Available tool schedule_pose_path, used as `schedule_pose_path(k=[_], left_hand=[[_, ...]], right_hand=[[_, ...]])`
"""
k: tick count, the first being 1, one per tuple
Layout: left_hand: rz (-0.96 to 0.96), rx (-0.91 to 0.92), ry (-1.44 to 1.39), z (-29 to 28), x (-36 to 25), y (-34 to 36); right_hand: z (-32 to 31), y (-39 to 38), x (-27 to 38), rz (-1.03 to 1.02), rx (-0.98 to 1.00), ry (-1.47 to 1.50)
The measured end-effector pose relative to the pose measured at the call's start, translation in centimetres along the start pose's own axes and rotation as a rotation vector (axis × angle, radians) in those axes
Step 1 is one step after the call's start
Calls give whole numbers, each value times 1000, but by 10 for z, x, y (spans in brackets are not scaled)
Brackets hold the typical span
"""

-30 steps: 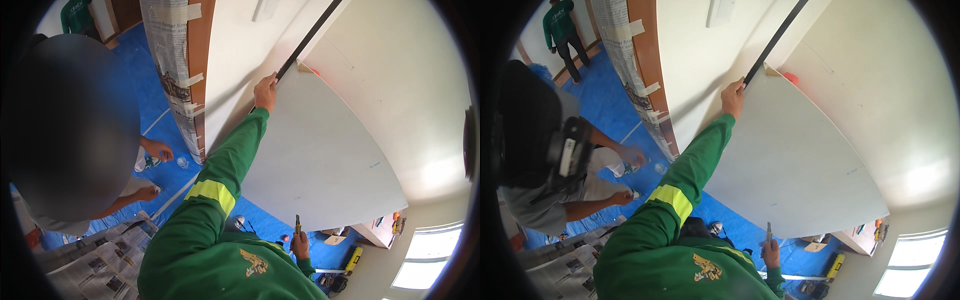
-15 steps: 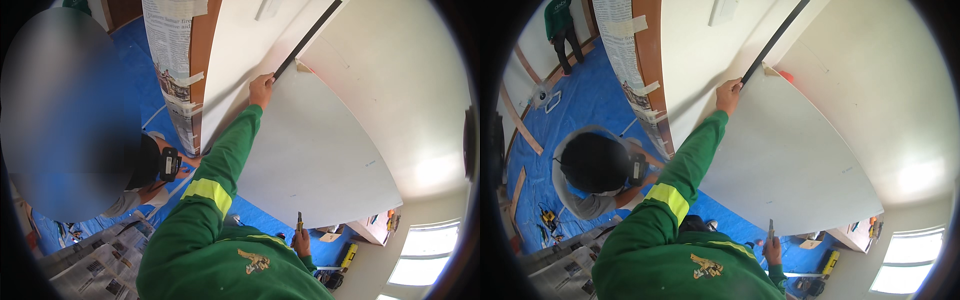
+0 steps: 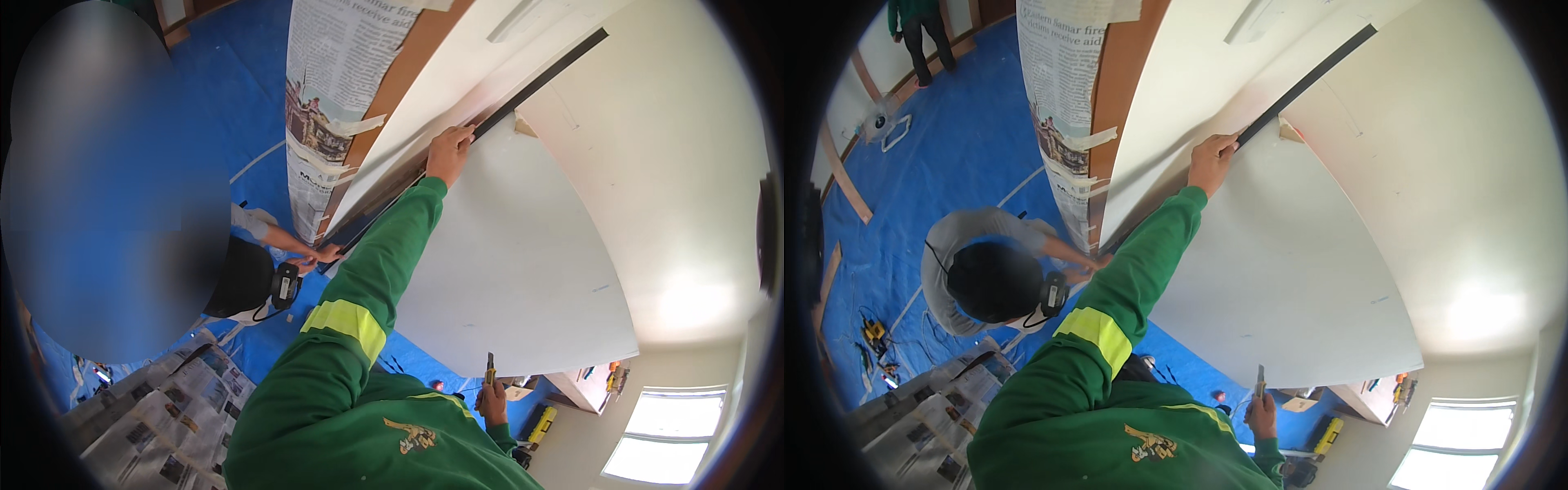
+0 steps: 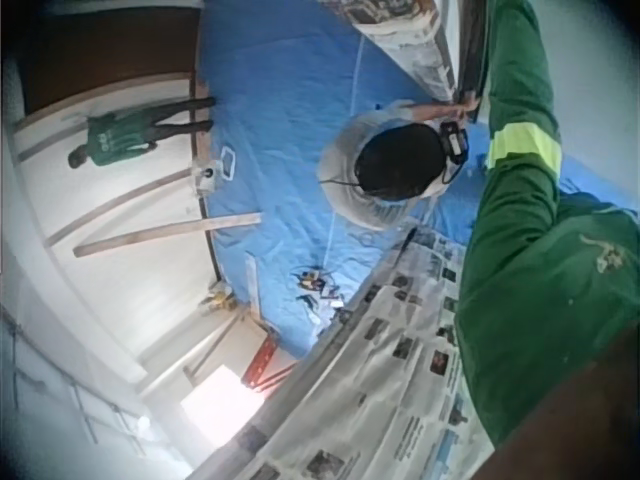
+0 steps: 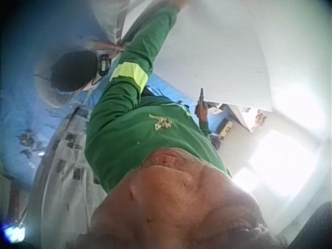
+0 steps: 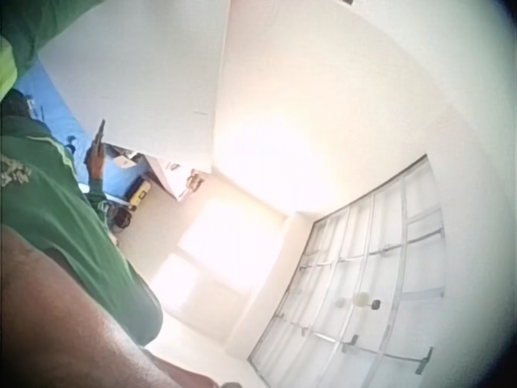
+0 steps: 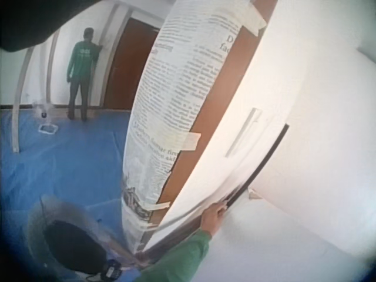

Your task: The person measures a large drywall sheet with a tape measure and marks it with a pencil. They then use a straight edge and utility knife to score and cut the drywall along the marked line.

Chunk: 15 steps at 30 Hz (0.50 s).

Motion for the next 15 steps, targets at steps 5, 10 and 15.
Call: schedule_pose_path(k=[5,10,15], left_hand=[[-48,52,-26,-3,2,4],[-25,82,-12,-9,-3,8],[1,99,-42,-10,1,9]], right_hand=[[4,-4,10,-50,-11,-59],[19,-5,15,-58,-11,-25],[30,-3,14,-76,-13,-24]])
Point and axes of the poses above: each hand's wrist, its own y-axis towards the middle knuckle, its own z-axis out of the palm, x = y × z, the point moved 1 cm from there along y, towards the middle knuckle, and after that the axes turned 4 degrees about z, right-handed, at the moved point
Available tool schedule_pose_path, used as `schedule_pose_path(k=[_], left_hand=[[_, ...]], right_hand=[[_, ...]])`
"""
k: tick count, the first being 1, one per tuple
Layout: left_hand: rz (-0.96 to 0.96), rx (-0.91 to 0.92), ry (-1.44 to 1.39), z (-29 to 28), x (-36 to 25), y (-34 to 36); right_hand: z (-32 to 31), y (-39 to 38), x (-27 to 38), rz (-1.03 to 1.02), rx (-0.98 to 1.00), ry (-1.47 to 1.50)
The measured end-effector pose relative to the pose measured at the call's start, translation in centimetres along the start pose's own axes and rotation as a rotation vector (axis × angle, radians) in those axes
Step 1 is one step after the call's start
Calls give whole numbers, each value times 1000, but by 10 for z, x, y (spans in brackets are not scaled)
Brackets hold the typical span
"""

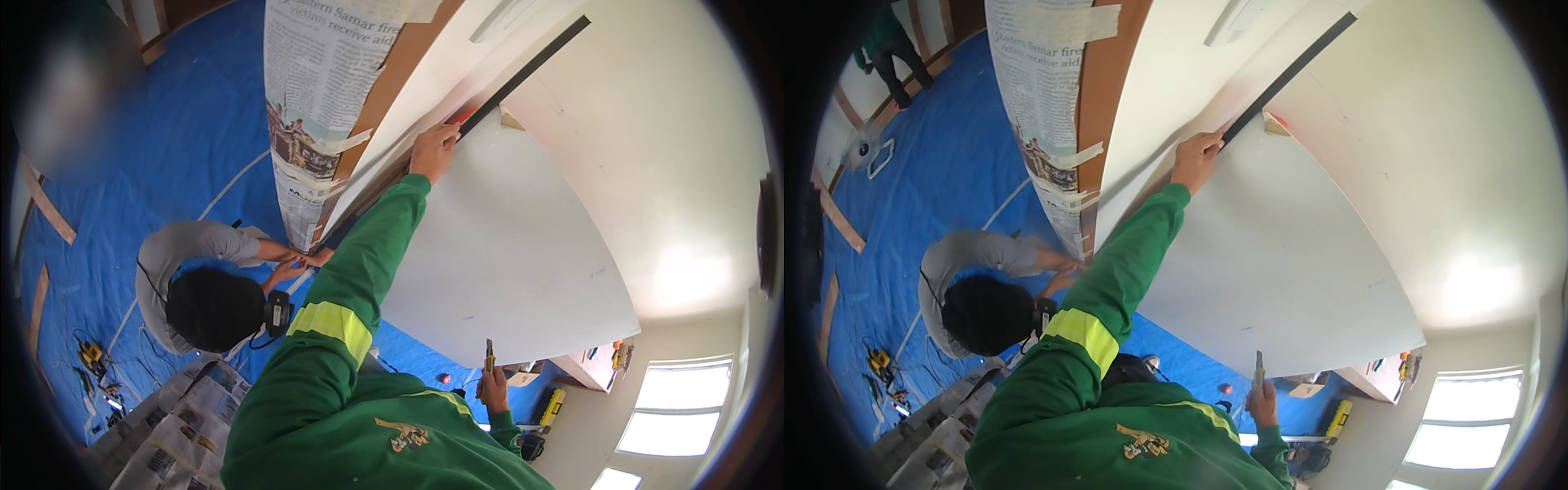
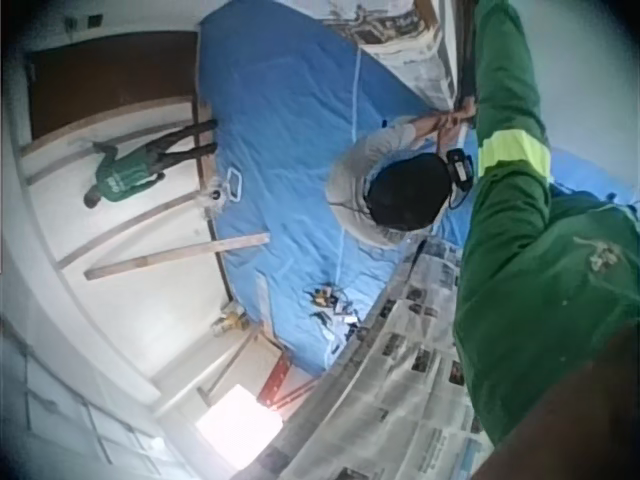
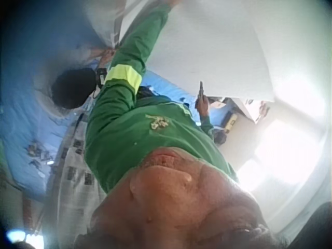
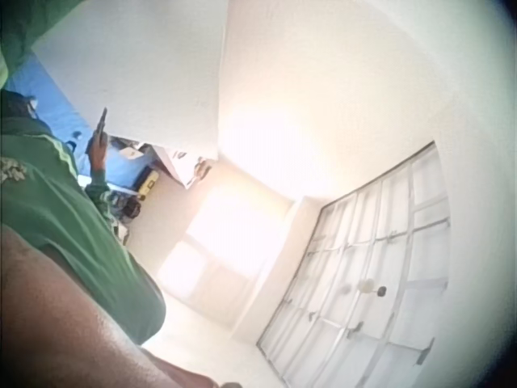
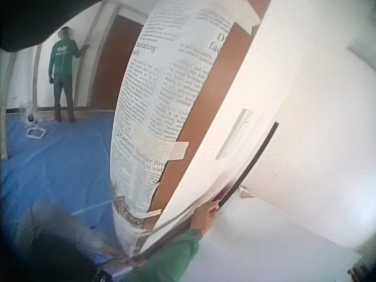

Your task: The person measures a large drywall sheet with a tape measure and marks it with a pencil. They then use a straight edge and utility knife to score and cut the drywall along the marked line.

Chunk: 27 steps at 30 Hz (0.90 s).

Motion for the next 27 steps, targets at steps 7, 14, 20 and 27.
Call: schedule_pose_path(k=[7,14,20,27], left_hand=[[33,132,137,-1,21,15],[141,448,530,-4,32,41],[270,610,672,-13,47,62],[66,685,764,-7,44,67]], right_hand=[[18,3,10,-100,-89,-32],[84,45,130,-342,-62,78],[126,98,240,-592,35,167],[157,125,225,-367,261,370]])
Point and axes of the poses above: each hand's wrist, its own y-axis towards the middle knuckle, its own z-axis out of the palm, x = y × z, the point moved 1 cm from there along y, towards the middle knuckle, and after that the axes turned 4 degrees about z, right-handed, at the moved point
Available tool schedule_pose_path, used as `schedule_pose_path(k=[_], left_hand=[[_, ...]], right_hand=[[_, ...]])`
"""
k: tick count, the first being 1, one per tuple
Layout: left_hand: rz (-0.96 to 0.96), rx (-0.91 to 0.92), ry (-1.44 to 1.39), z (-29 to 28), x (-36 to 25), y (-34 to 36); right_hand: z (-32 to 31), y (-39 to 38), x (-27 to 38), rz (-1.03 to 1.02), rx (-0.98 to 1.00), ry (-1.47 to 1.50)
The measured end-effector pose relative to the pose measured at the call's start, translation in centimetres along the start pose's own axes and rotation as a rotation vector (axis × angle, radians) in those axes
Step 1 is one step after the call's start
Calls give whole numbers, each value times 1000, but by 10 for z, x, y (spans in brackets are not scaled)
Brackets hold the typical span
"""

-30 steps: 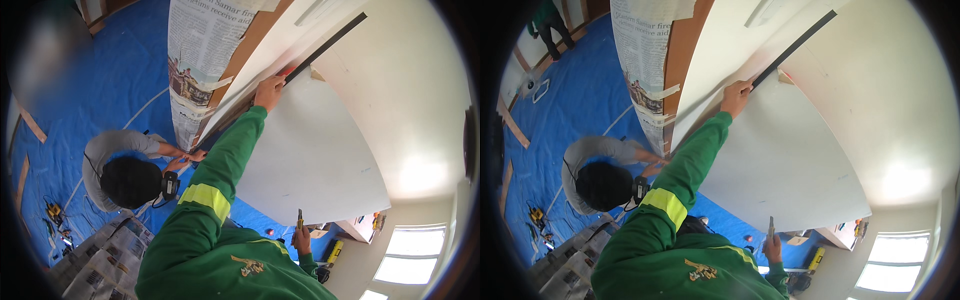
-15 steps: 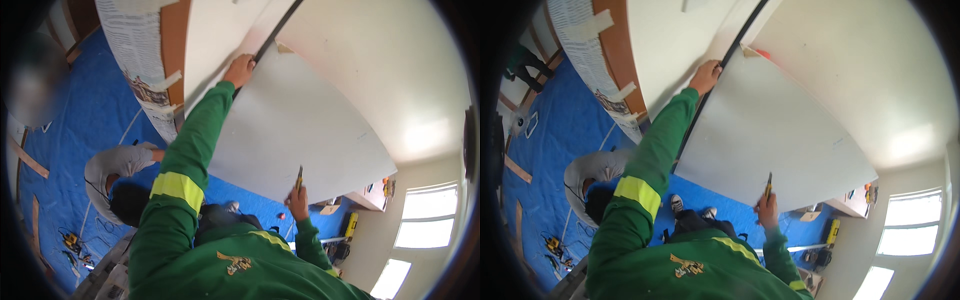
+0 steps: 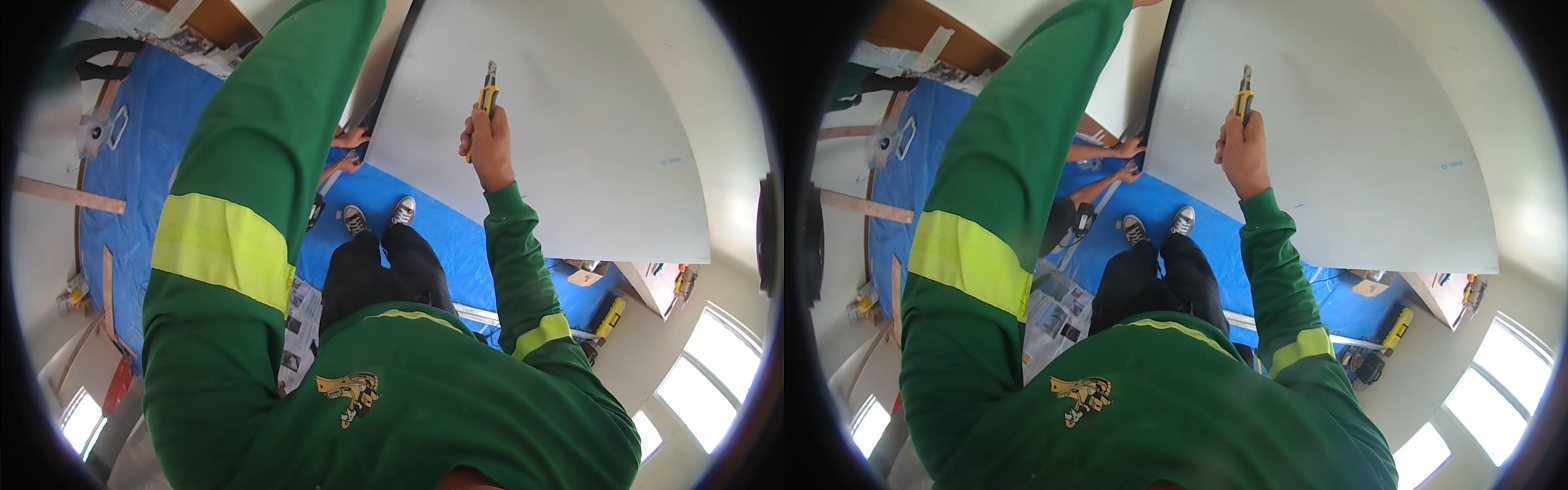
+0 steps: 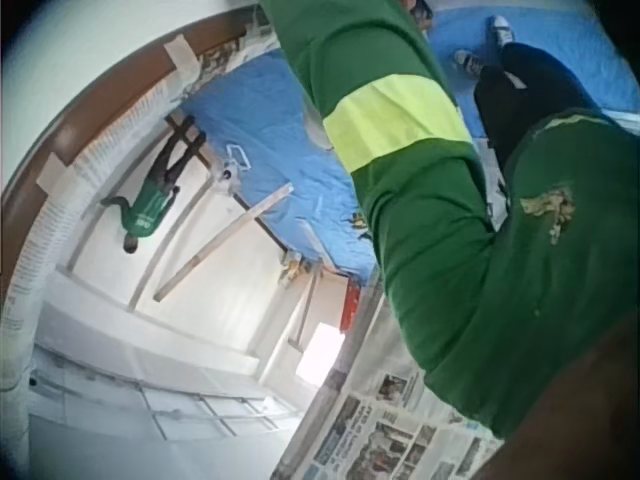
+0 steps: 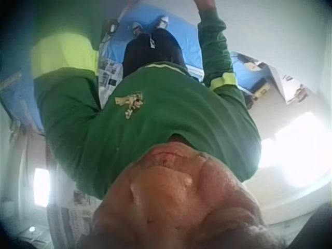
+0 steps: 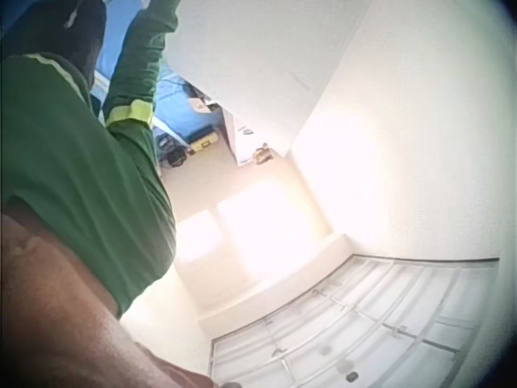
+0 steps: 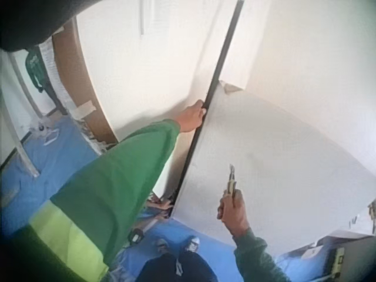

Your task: The person measures a large drywall sheet with a tape measure and marks it with a pencil. They then use a straight edge and utility knife to score and cut the drywall along the marked line.

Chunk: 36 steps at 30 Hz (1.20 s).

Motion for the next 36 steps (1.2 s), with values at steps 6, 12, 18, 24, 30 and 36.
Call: schedule_pose_path(k=[6,12,18,24,30,36], left_hand=[[32,-2,-37,-8,-1,-4],[63,-50,-22,6,12,3],[32,-5,21,3,1,-6],[18,114,-45,-13,-16,-8],[-14,152,-130,-23,-22,-10],[-2,130,-272,-27,-28,-14]], right_hand=[[3,-23,-43,121,32,0],[15,-33,-49,145,42,134],[35,-50,-37,112,29,330],[49,-45,-31,5,-64,280],[70,19,29,-449,-303,-238],[89,90,119,-631,-368,-350]])
Point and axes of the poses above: each hand's wrist, its own y-axis towards the middle knuckle, its own z-axis out of the palm, x = y × z, the point moved 1 cm from there along y, towards the middle knuckle, and after that the axes turned 4 degrees about z, right-handed, at the moved point
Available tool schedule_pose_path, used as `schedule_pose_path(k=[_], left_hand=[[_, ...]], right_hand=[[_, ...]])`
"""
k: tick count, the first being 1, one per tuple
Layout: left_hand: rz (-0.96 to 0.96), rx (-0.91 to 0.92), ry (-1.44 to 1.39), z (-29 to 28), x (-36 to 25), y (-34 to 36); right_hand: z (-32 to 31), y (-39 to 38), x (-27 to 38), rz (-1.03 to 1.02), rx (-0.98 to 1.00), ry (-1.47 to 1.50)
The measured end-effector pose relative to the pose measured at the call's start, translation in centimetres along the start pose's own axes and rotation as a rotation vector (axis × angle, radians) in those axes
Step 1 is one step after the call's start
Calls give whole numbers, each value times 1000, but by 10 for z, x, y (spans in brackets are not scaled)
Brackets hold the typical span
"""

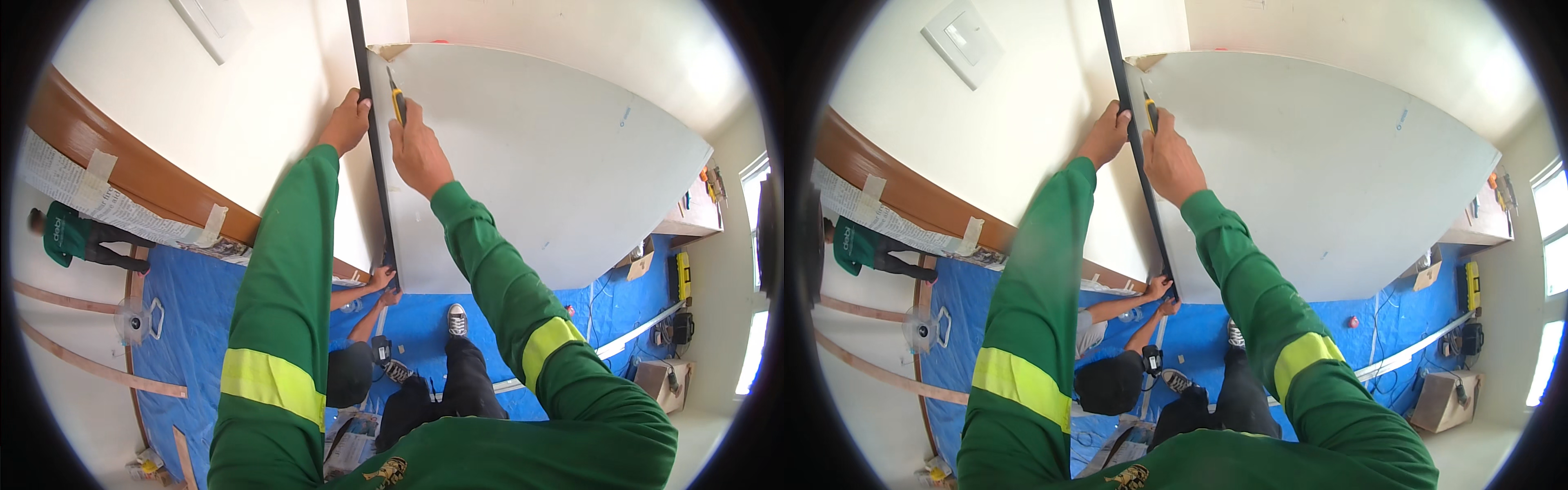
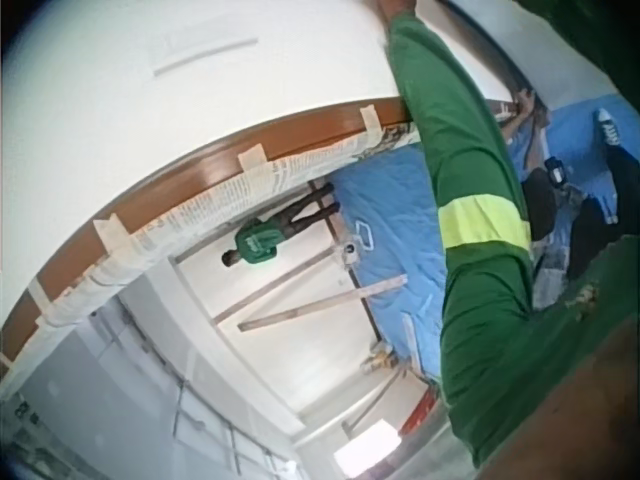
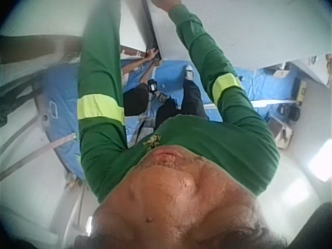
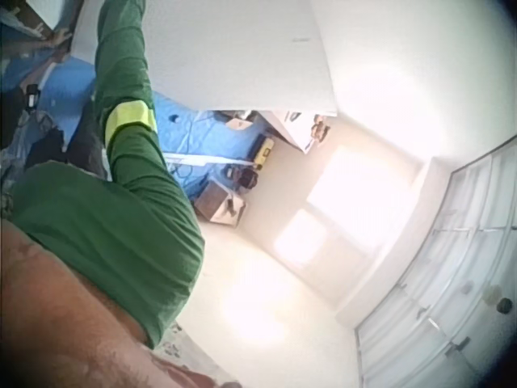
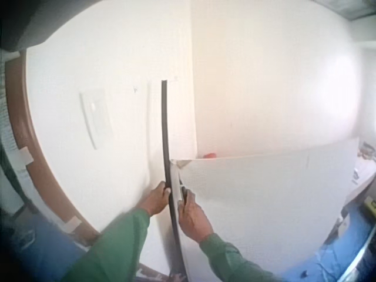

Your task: The person measures a large drywall sheet with a tape measure and marks it with a pencil. They then use a straight edge and utility knife to score and cut the drywall along the marked line.

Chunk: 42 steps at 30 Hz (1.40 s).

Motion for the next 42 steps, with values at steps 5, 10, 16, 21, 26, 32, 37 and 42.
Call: schedule_pose_path(k=[5,10,16,21,26,32,37,42], left_hand=[[17,0,20,-3,-5,-3],[12,-15,-9,-3,-7,-4],[17,-22,16,2,2,0],[32,-40,53,5,10,2],[32,-10,43,3,9,1],[35,-51,43,1,3,1],[5,-24,31,1,3,-1],[43,-41,24,0,3,-2]], right_hand=[[22,32,15,-29,-8,-25],[32,44,19,120,28,13],[39,45,23,105,-8,21],[47,50,22,89,-33,-43],[53,48,20,82,-47,-53],[53,48,13,74,-18,-51],[57,50,9,49,-51,-59],[59,46,6,25,-60,-93]])
Point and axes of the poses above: each hand's wrist, its own y-axis towards the middle knuckle, its own z-axis out of the palm, x = y × z, the point moved 1 cm from there along y, towards the middle knuckle, and after that the axes turned 4 degrees about z, right-handed, at the moved point
